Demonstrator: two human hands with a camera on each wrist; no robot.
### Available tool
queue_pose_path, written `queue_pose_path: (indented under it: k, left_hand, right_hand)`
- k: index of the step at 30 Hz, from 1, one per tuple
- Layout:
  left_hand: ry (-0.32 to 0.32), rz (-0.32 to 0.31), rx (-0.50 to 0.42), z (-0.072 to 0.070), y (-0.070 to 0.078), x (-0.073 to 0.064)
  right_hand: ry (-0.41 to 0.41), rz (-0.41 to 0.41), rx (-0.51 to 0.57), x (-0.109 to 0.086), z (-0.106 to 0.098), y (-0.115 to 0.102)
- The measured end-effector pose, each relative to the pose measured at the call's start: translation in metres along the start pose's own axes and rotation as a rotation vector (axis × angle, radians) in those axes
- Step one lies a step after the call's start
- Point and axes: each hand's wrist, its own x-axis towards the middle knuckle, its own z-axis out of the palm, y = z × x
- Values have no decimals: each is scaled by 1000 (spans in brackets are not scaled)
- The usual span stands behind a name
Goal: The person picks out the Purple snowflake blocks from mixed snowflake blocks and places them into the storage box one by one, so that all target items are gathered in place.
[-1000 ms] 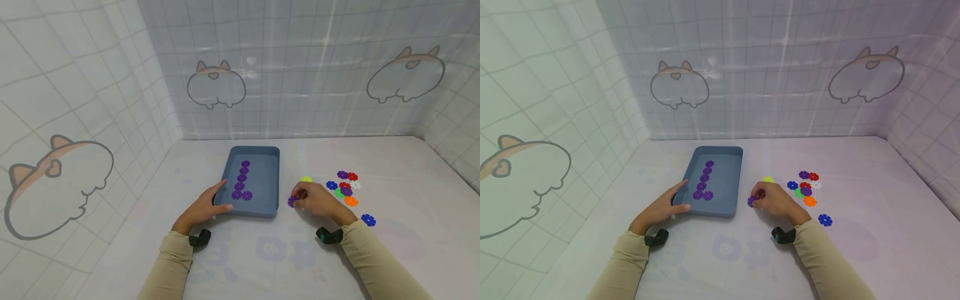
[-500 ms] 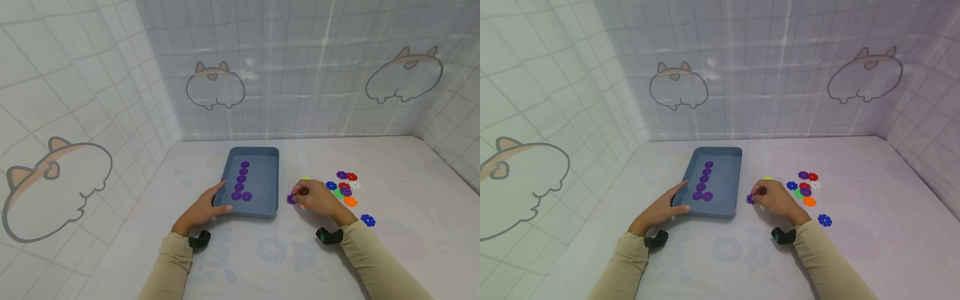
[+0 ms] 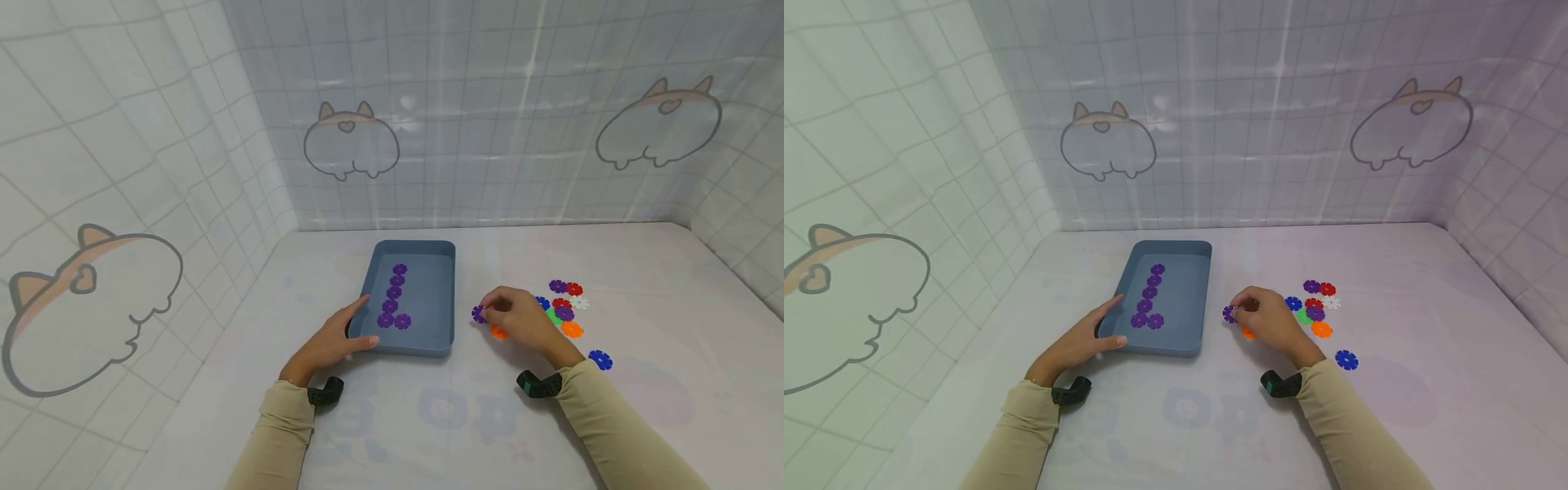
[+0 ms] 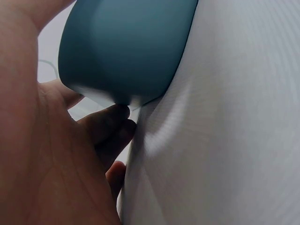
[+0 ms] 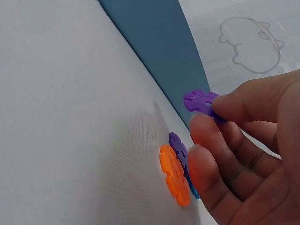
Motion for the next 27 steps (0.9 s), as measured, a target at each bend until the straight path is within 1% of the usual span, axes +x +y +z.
queue_pose_path:
  k: [4, 16, 27]
  left_hand:
    - [1, -1, 1, 0, -1, 0]
    - [0, -4, 7, 0, 1, 0]
    - [-1, 0, 1, 0, 3, -1]
  right_hand:
    - [4, 9, 22, 1, 0, 4]
    - [-14, 24, 96, 0, -2, 3]
    - [-18, 69, 153, 0, 0, 3]
